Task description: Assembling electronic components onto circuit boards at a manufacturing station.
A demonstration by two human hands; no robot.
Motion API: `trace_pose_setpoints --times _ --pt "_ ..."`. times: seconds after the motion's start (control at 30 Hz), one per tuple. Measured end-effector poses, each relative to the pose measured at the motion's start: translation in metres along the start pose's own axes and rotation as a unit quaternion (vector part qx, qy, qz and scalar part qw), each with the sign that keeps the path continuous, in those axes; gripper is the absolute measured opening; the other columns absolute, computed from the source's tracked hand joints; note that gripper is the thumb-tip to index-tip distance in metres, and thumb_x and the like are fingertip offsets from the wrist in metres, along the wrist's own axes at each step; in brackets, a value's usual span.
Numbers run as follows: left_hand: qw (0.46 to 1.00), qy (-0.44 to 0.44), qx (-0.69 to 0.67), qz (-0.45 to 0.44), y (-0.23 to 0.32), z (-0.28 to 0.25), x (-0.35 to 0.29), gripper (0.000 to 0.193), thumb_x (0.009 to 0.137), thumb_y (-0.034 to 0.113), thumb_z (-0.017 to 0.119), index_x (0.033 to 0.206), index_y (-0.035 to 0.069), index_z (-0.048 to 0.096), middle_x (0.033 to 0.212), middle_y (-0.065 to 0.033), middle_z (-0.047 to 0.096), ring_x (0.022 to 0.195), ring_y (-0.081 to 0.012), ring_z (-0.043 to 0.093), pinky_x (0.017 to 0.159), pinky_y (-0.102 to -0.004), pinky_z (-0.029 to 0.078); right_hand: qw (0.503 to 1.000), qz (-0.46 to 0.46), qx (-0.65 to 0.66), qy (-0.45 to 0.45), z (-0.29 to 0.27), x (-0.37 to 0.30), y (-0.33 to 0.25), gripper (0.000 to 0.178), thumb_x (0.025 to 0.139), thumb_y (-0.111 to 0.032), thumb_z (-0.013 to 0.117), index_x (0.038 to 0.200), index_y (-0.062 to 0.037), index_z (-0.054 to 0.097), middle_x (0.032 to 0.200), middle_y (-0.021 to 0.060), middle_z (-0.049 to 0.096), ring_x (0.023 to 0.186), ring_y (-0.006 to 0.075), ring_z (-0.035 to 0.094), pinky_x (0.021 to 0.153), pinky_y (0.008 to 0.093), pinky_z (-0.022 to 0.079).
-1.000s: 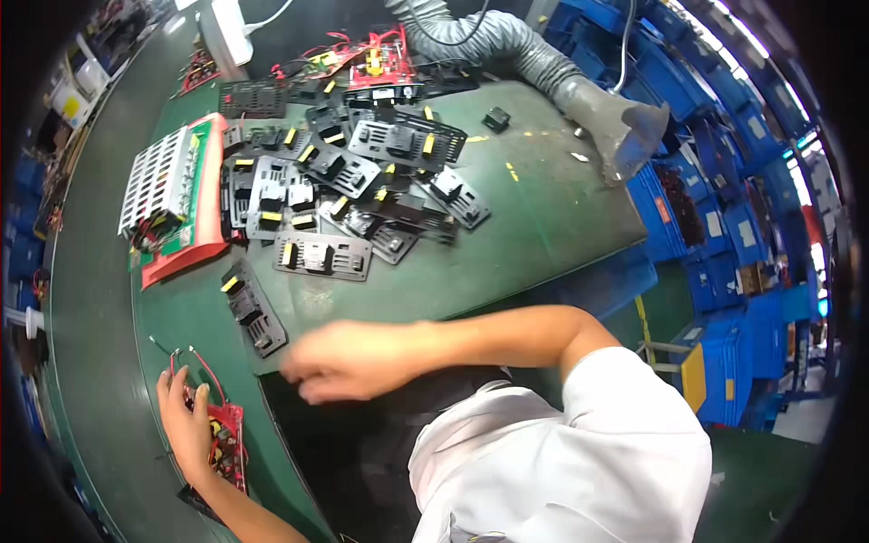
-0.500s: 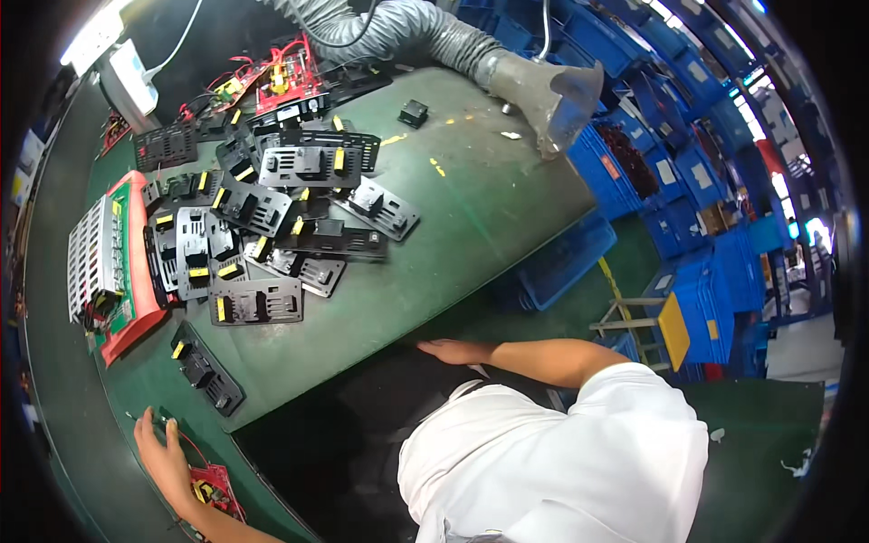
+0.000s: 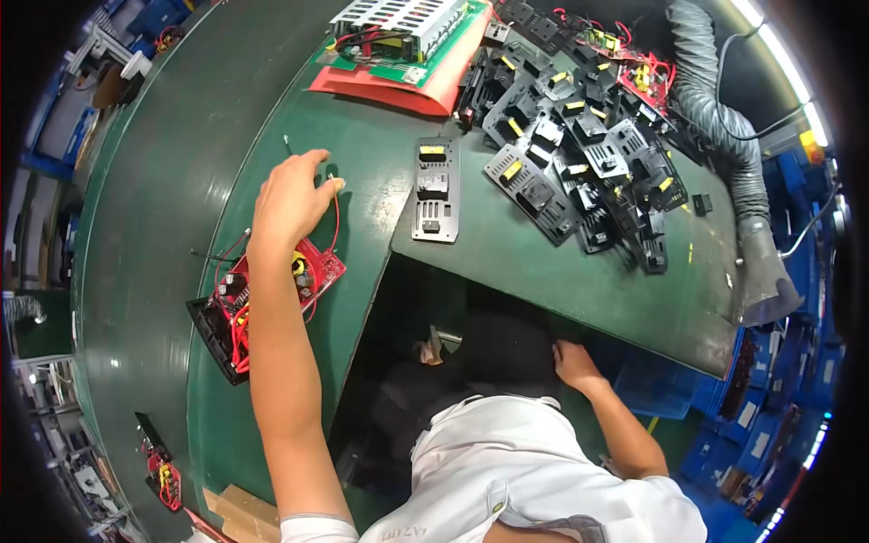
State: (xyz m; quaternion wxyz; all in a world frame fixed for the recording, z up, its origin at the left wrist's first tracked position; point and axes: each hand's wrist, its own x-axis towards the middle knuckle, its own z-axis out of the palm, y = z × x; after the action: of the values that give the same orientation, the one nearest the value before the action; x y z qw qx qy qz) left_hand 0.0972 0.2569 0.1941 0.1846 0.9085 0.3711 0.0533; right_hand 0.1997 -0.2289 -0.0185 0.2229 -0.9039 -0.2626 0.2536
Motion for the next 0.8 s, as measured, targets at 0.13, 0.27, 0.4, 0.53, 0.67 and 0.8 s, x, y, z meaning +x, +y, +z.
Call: trace_pose_setpoints --times 0.13,0.27,0.4,0.53,0.67,0.8 --pt "0.999 0.013 0.012 0.040 0.006 0.015 0.000 0.050 0.081 0.013 0.066 0.130 0.005 0.056 0.113 -0.0192 0.063 0.104 -0.0364 0.061 0.091 -0.0428 0.048 0.931 -0.138 -0.088 -0.326 -0.114 -0.002 -0.132 0.037 0.092 -0.030 0.063 0.114 0.0000 0.062 0.086 0.0198 0.068 0.082 0.0378 0.066 0.073 0.0461 0.051" --pt "0.996 0.017 0.021 0.081 0.011 0.027 -0.002 0.059 0.080 -0.003 0.053 0.138 0.007 0.046 0.113 -0.0249 0.058 0.105 -0.0418 0.058 0.090 -0.0475 0.047 0.883 -0.321 0.128 -0.317 -0.170 0.034 -0.244 0.038 0.089 -0.018 0.069 0.121 0.0004 0.059 0.086 0.0098 0.070 0.074 0.0185 0.068 0.068 0.0319 0.053" --pt "0.997 -0.011 0.004 0.082 0.018 0.024 0.001 0.065 0.077 -0.002 0.059 0.140 0.004 0.042 0.106 -0.0267 0.061 0.100 -0.0443 0.059 0.088 -0.0490 0.047 0.942 -0.308 -0.117 0.067 -0.145 0.093 -0.303 0.070 0.088 -0.052 0.064 0.129 0.0035 0.051 0.081 0.0191 0.067 0.075 0.0345 0.067 0.067 0.0420 0.053" --pt "0.993 0.045 0.072 0.080 0.023 0.036 -0.004 0.058 0.080 0.005 0.062 0.136 0.004 0.045 0.104 -0.0256 0.064 0.099 -0.0434 0.062 0.085 -0.0499 0.051 0.960 -0.201 -0.186 0.065 -0.107 0.138 -0.328 0.090 0.088 -0.070 0.046 0.138 0.0061 0.043 0.081 0.0187 0.067 0.076 0.0341 0.068 0.064 0.0426 0.053" --pt "0.989 0.040 0.129 0.062 0.044 0.032 -0.012 0.048 0.083 -0.001 0.051 0.131 0.004 0.048 0.103 -0.0242 0.065 0.090 -0.0451 0.065 0.076 -0.0540 0.052 0.949 -0.230 -0.172 0.132 -0.084 0.149 -0.317 0.083 0.084 -0.050 0.067 0.139 0.0066 0.038 0.085 0.0193 0.067 0.075 0.0342 0.068 0.065 0.0438 0.054" --pt "0.991 0.026 0.127 0.032 0.042 0.033 -0.009 0.051 0.082 0.001 0.054 0.132 0.007 0.049 0.102 -0.0224 0.067 0.094 -0.0430 0.064 0.079 -0.0524 0.050 0.979 -0.191 -0.058 0.042 -0.101 0.152 -0.316 0.079 0.078 -0.030 0.077 0.135 0.0091 0.039 0.097 0.0259 0.065 0.096 0.0410 0.064 0.081 0.0448 0.052"
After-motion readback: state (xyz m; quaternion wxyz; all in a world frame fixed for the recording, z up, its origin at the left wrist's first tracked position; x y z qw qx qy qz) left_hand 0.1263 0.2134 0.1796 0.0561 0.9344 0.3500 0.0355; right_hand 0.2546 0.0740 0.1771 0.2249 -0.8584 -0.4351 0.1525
